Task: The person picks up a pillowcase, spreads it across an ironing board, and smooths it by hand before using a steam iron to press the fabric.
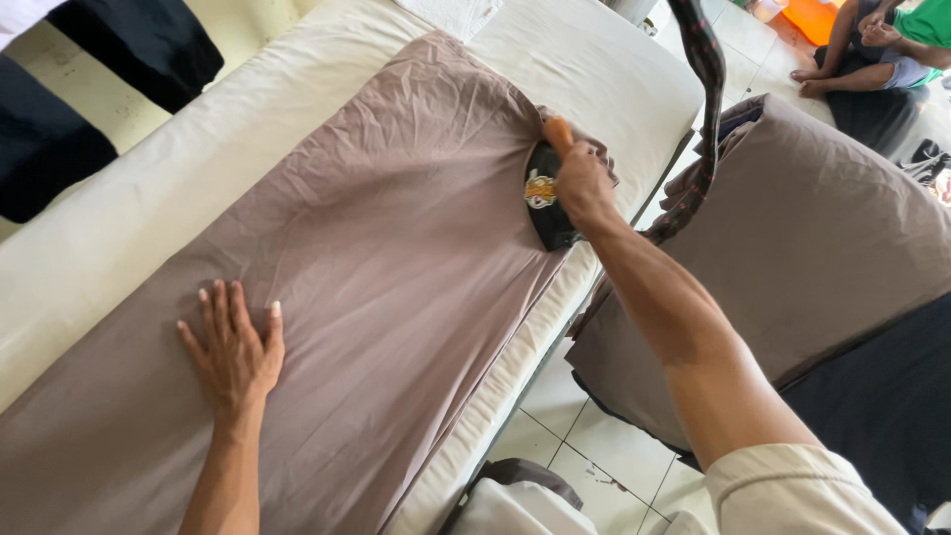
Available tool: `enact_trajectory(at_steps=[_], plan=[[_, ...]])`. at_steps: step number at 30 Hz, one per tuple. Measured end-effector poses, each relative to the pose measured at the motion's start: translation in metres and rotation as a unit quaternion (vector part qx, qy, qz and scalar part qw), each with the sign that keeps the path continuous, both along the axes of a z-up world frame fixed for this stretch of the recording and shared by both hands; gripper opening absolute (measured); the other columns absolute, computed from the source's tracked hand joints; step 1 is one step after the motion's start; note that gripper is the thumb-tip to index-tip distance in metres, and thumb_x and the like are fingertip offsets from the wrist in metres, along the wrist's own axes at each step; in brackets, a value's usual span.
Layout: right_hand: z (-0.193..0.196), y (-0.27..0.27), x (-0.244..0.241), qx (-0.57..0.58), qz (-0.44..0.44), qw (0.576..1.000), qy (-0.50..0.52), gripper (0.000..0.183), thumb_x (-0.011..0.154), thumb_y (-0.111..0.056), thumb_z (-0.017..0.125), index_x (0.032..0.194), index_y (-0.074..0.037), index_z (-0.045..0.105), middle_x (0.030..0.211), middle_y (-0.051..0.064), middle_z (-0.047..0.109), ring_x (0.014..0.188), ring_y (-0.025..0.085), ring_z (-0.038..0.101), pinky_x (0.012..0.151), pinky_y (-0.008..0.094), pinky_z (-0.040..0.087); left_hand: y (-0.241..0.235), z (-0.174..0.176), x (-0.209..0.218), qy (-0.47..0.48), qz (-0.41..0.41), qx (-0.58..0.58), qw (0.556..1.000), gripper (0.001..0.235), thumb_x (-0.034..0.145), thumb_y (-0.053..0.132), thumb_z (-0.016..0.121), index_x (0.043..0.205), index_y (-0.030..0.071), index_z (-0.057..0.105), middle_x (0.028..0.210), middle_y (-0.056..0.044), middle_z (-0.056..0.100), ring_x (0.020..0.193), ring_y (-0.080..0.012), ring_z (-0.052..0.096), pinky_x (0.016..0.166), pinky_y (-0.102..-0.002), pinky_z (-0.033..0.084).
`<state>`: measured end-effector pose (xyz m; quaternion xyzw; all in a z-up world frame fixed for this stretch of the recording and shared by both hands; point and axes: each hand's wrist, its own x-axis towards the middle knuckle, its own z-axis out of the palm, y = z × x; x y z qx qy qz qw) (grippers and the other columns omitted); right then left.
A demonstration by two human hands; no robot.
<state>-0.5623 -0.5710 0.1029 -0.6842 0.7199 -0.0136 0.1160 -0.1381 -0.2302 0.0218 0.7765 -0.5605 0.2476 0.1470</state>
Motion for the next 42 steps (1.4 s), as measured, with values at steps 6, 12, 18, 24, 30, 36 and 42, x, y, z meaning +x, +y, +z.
enact_trajectory(at_steps=[6, 12, 18, 24, 30, 36, 42], plan=[[0.025, -0.006, -0.022, -0.021, -0.022, 0.997, -0.071, 0.036, 0.096, -0.020, 0.054, 0.128, -0.003, 0.052, 0.114, 0.027, 0.069, 0.109, 0.048, 0.069, 0.089, 0.058, 0.058, -0.001, -0.001, 0.000, -0.016, -0.007, -0.017, 1.000, 0.056, 0.108, 0.043, 0.060, 0.146, 0.003, 0.070, 0.149, -0.020, 0.070, 0.142, -0.0347, 0.064, 0.111, -0.064, 0.044], [0.050, 0.025, -0.008, 0.024, 0.000, 0.991, -0.129, 0.039, 0.095, -0.022, 0.060, 0.127, 0.001, 0.060, 0.122, 0.031, 0.066, 0.116, 0.047, 0.066, 0.097, 0.056, 0.055, -0.005, -0.019, 0.014, 0.036, -0.011, -0.019, 0.999, 0.049, 0.115, 0.036, 0.058, 0.151, 0.005, 0.068, 0.154, -0.020, 0.067, 0.145, -0.0348, 0.058, 0.117, -0.062, 0.033], [0.098, 0.146, 0.072, 0.130, 0.129, 0.975, -0.124, 0.047, 0.083, -0.025, 0.066, 0.124, -0.004, 0.068, 0.114, 0.029, 0.071, 0.117, 0.043, 0.066, 0.098, 0.055, 0.053, 0.004, -0.024, 0.061, 0.297, -0.122, 0.014, 0.947, 0.052, 0.124, 0.023, 0.018, 0.154, 0.001, 0.054, 0.150, -0.015, 0.061, 0.143, -0.0359, 0.051, 0.111, -0.070, 0.032], [0.067, 0.298, 0.121, 0.204, 0.509, 0.836, -0.032, 0.059, 0.080, -0.002, 0.067, 0.135, 0.015, 0.055, 0.108, 0.034, 0.073, 0.104, 0.048, 0.072, 0.105, 0.055, 0.050, 0.035, 0.010, 0.058, 0.423, -0.139, 0.069, 0.893, 0.060, 0.115, 0.021, 0.001, 0.160, -0.008, 0.028, 0.148, -0.015, 0.060, 0.140, -0.0391, 0.051, 0.118, -0.054, 0.037], [0.030, 0.374, 0.123, 0.217, 0.700, 0.678, 0.052, 0.044, 0.092, -0.018, 0.051, 0.134, -0.027, 0.045, 0.087, 0.012, 0.071, 0.072, 0.041, 0.073, 0.060, 0.053, 0.059, 0.061, 0.020, 0.067, 0.478, -0.060, -0.049, 0.875, 0.061, 0.121, 0.044, 0.020, 0.129, 0.018, 0.075, 0.128, -0.007, 0.072, 0.123, -0.0305, 0.064, 0.106, -0.043, 0.046], [0.094, 0.311, 0.186, 0.270, 0.494, 0.824, 0.069, 0.016, 0.109, -0.023, 0.047, 0.121, -0.013, 0.046, 0.083, 0.008, 0.066, 0.064, 0.030, 0.067, 0.051, 0.050, 0.057, 0.067, -0.010, 0.098, 0.130, 0.029, -0.104, 0.986, 0.037, 0.122, 0.024, 0.049, 0.136, -0.001, 0.073, 0.142, -0.019, 0.069, 0.139, -0.0430, 0.052, 0.106, -0.064, 0.033], [0.071, 0.129, 0.196, 0.165, 0.297, 0.940, 0.002, 0.032, 0.101, -0.025, 0.056, 0.127, -0.011, 0.044, 0.100, 0.018, 0.072, 0.083, 0.040, 0.072, 0.058, 0.052, 0.057, 0.069, 0.035, 0.086, 0.307, 0.138, 0.115, 0.935, 0.081, 0.110, 0.063, 0.017, 0.166, 0.005, 0.030, 0.173, -0.012, 0.025, 0.159, -0.0333, 0.011, 0.123, -0.062, -0.004]])
